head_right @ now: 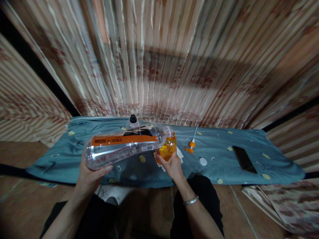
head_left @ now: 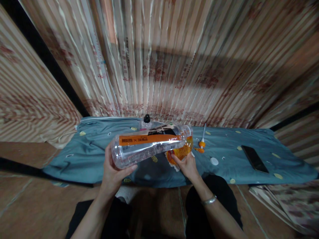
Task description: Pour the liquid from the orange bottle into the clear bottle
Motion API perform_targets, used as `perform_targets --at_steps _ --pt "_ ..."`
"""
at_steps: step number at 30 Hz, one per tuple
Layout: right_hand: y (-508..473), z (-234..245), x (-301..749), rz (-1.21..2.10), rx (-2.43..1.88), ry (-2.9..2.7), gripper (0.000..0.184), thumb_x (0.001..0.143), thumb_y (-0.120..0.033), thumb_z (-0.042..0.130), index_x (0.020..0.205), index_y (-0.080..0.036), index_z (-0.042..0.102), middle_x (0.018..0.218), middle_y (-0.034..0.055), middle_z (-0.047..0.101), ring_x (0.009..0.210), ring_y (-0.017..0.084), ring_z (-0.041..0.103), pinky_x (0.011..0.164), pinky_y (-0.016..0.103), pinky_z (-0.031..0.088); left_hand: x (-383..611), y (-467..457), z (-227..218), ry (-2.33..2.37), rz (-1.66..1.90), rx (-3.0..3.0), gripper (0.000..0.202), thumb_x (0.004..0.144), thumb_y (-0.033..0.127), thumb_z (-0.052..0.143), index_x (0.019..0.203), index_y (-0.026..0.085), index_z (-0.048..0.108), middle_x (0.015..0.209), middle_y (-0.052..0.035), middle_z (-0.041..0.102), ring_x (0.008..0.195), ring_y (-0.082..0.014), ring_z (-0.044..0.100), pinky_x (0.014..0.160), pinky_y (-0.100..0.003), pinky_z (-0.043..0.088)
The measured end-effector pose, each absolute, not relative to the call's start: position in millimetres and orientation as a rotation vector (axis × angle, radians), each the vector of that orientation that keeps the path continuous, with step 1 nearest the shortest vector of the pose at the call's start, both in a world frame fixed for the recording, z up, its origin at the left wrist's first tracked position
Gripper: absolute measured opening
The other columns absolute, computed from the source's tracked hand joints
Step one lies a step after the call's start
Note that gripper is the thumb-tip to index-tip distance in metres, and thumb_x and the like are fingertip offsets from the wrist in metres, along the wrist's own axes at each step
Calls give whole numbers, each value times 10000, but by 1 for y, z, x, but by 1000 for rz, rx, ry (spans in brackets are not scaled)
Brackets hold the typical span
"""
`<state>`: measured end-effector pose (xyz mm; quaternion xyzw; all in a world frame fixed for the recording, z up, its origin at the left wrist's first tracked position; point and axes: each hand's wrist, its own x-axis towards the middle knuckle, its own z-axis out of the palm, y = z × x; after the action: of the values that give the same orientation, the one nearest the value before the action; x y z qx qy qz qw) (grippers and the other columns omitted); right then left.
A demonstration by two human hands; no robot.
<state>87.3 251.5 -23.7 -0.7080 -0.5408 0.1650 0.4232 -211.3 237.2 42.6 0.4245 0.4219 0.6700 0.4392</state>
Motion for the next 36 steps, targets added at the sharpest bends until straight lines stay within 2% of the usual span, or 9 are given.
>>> perform_targets --at_steps 7,15,23,31,36 --pt "251 -23 87 438 -1752 -1346 769 711 -754 714 1209 -179 597 1071 192 805 1032 414 784 869 523 627 -212 238 42 1047 1659 1100 1069 449 267 1033 1422 275 588 1439 -103 659 1300 -326 664 1064 -428 597" --pt "251 -22 88 423 -1782 -1350 769 700 -769 721 1181 -180 608 1056 200 806 1020 428 782 856 530 623 -212 238 40 1044 1662 1099 1068 458 280 1035 1425 273 584 1428 -108 666 1292 -334 670 1081 -469 587" --pt "251 -22 87 419 -1766 -1341 807 698 -797 710 1211 -185 595 1063 188 809 1023 408 786 866 511 623 -212 237 40 1031 1673 1100 1069 461 273 1038 1427 262 581 1444 -109 659 1296 -313 666 1054 -394 593" --pt "251 -22 88 406 -1781 -1349 754 694 -792 709 1161 -210 600 1038 172 808 1000 409 782 844 508 620 -209 237 44 1011 1675 1073 1048 468 256 1034 1415 266 585 1395 -113 677 1235 -315 697 1023 -446 620" --pt "251 -22 88 411 -1777 -1368 731 715 -775 701 1159 -203 604 1058 180 804 1025 407 776 864 509 615 -208 238 45 997 1670 1066 1081 448 236 1043 1426 254 583 1418 -115 666 1260 -307 683 1041 -403 606"
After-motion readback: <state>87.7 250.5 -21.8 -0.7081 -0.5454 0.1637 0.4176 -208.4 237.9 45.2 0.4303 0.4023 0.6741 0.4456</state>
